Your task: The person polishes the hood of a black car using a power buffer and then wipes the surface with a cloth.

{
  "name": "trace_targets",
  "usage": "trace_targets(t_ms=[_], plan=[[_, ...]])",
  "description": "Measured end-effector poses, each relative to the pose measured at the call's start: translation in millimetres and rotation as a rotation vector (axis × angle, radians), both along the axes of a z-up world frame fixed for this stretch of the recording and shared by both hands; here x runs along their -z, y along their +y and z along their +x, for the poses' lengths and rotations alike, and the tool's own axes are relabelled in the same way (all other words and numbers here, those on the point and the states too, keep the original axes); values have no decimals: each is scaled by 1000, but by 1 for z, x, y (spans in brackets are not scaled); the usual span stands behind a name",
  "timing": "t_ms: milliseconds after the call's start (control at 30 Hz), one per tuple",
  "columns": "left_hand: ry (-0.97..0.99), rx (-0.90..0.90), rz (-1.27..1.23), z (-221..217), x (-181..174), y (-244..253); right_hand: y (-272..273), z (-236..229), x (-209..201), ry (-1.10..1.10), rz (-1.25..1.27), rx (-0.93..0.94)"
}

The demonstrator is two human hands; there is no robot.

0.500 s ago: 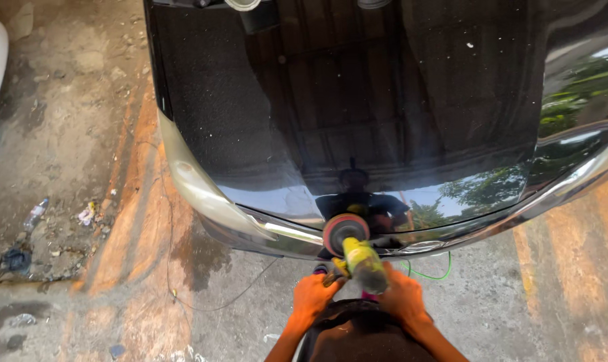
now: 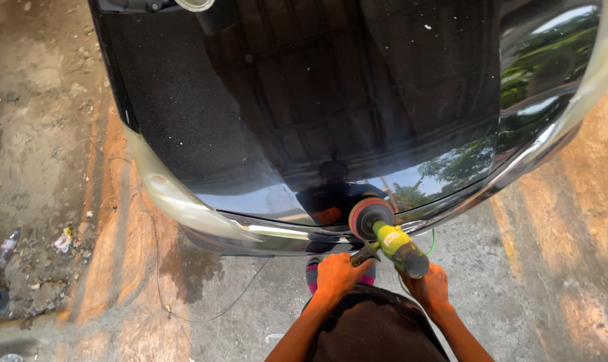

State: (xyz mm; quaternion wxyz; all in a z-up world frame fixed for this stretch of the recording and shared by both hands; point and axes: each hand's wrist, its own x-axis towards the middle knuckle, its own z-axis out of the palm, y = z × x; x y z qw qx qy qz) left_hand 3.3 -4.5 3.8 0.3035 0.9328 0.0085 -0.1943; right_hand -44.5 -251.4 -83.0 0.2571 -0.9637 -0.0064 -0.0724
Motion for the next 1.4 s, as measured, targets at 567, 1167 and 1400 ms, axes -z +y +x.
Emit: trace_targets(t_ms=[567, 1167, 1400], plan=[[31, 13, 79, -6, -14, 40, 44, 12, -33, 47, 238, -99], [-29, 182, 109, 56, -31, -31, -4, 32, -56, -17, 145, 125], [-64, 116, 93, 30, -29, 34, 53, 20, -41, 76, 93, 105]])
